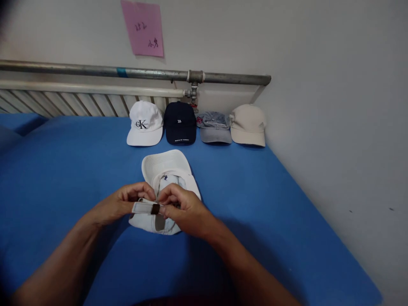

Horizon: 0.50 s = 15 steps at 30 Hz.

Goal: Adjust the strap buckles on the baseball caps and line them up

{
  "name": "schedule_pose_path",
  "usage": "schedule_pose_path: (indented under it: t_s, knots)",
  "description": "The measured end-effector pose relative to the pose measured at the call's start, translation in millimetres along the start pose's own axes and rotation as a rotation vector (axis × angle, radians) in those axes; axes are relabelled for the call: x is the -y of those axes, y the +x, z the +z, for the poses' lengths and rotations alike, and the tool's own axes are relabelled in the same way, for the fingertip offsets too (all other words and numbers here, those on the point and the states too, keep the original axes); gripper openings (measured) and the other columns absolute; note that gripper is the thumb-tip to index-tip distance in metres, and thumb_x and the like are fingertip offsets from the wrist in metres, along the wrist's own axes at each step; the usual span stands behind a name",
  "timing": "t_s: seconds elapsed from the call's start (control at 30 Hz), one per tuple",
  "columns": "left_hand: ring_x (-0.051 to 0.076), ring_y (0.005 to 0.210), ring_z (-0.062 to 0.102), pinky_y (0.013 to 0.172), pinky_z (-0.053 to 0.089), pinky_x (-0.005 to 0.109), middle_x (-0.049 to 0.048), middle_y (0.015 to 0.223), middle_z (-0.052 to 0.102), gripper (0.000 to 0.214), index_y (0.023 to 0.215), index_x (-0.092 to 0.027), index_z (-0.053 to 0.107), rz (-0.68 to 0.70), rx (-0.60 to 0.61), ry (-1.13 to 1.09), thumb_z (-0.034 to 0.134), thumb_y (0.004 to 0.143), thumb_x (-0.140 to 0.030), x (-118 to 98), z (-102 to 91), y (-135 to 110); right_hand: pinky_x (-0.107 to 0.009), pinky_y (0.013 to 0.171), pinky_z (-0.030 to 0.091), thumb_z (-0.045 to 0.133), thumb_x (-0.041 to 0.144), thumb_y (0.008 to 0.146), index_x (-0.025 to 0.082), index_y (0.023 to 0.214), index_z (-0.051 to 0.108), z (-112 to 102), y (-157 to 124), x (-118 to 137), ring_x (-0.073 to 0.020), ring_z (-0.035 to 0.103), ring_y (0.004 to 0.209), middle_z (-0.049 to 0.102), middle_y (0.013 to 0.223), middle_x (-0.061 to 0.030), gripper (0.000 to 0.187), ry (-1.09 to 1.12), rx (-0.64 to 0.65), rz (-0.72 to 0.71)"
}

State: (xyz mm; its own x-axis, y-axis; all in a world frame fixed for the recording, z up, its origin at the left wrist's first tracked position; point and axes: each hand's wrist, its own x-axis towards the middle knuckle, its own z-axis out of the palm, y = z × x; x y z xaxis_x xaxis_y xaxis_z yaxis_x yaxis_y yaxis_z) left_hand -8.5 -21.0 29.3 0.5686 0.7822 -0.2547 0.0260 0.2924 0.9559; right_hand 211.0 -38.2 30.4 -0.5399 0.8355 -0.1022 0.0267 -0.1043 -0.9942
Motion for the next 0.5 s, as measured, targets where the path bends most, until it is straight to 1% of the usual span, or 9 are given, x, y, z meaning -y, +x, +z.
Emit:
schedule_pose_path:
  t_s: [0.1,0.3,0.4,0.5]
  knots:
    - [0.006,0.051,0.044,0.047,0.030,0.019,-0.0010,0.069,0.061,0.021,0.085,-0.016,0.064,-0.004,-0.008,0.007,0.076,0.073,-0.029,-0.4,2.2,0.1,-0.023,0.061,0.040,0.059,0.016,0.078,0.020,0.087,0.055,1.8,-0.9,3.3,-0.0092,0.051,0.064,0.057,0.073,0.0042,0.011,0.025,0.009,0.008]
    - [0.006,0.051,0.045,0.048,0.031,0.018,-0.0021,0.067,0.059,0.019,0.084,-0.017,0.064,0.004,-0.057,-0.006,0.076,0.072,-0.025,-2.7,0.7,-2.0,-0.023,0.061,0.040,0.062,0.013,0.076,0.020,0.089,0.057,1.4,-3.8,11.2,-0.0105,0.054,0.067,0.060,0.074,0.0034,0.015,-0.110,-0.027,0.016]
    - [0.006,0.050,0.045,0.048,0.032,0.018,-0.0017,0.067,0.059,0.019,0.083,-0.016,0.063,-0.012,-0.044,0.009,0.075,0.072,-0.026,-3.8,1.9,-1.4,-0.022,0.058,0.040,0.062,0.013,0.077,0.021,0.088,0.057,2.2,-5.2,11.9,-0.0108,0.055,0.067,0.060,0.073,0.0037,0.014,-0.122,-0.031,0.024]
    - [0.007,0.051,0.044,0.048,0.032,0.018,-0.0017,0.065,0.057,0.019,0.081,-0.015,0.063,-0.018,-0.032,0.048,0.075,0.071,-0.025,-5.1,4.7,-0.3,-0.022,0.058,0.040,0.060,0.014,0.078,0.021,0.087,0.058,4.2,-5.9,12.1,-0.0108,0.055,0.065,0.061,0.073,0.0039,0.012,-0.127,-0.002,0.030]
